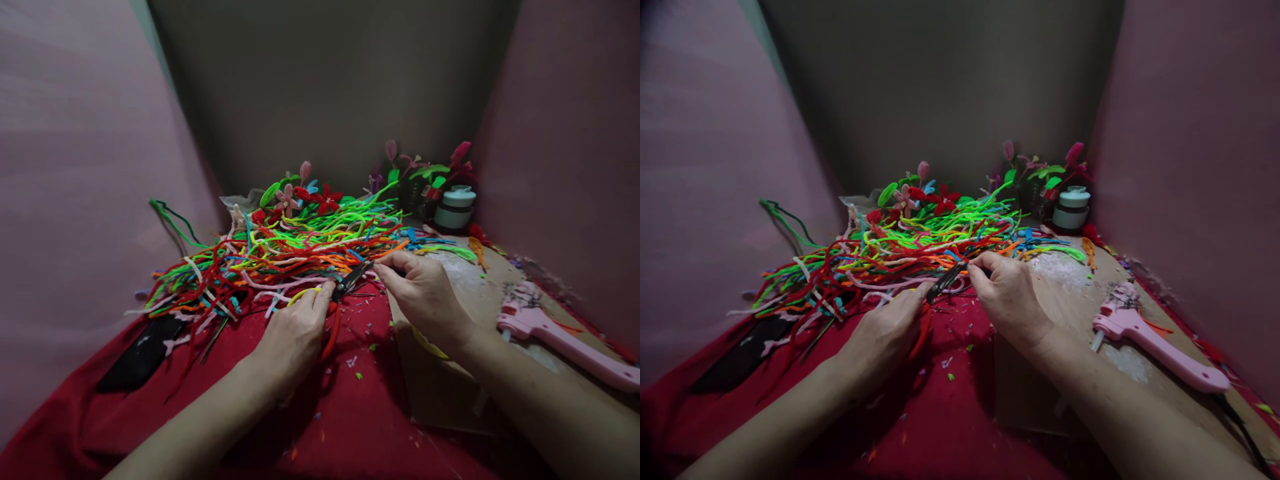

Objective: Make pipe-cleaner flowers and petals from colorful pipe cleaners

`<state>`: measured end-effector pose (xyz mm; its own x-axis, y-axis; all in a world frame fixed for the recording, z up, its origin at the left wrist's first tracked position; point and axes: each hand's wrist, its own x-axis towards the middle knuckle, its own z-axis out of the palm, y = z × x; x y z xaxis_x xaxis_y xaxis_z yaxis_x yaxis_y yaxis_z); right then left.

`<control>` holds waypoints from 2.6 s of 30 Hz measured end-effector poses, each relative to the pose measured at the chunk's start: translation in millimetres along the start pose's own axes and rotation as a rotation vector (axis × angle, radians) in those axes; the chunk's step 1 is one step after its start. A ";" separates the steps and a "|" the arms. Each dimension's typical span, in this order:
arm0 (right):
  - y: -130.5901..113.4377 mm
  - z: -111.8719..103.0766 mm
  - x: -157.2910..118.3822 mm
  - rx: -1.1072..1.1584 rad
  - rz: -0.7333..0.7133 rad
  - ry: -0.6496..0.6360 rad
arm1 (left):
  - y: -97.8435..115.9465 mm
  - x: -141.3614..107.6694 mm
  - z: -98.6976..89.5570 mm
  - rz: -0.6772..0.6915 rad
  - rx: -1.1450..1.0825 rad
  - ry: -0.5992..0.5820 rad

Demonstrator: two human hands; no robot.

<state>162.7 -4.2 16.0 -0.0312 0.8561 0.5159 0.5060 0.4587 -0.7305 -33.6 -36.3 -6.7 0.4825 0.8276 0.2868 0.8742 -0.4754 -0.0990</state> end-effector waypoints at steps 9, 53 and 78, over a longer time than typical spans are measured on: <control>2.1 2.3 -1.6 -0.020 -0.018 0.007 | 0.5 -1.7 -5.3 -0.008 0.076 -0.028; 2.1 15.9 -18.7 -0.419 -0.777 0.199 | 16.3 36.5 -25.0 -0.495 -1.831 -0.003; -5.7 11.7 -10.2 0.251 0.107 -0.168 | 13.3 25.4 -3.2 0.066 -0.810 0.581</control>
<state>150.1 -12.8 9.7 -0.1421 0.9203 0.3644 0.2861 0.3906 -0.8750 -9.9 -22.5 2.4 0.2386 0.6206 0.7469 0.4411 -0.7545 0.4860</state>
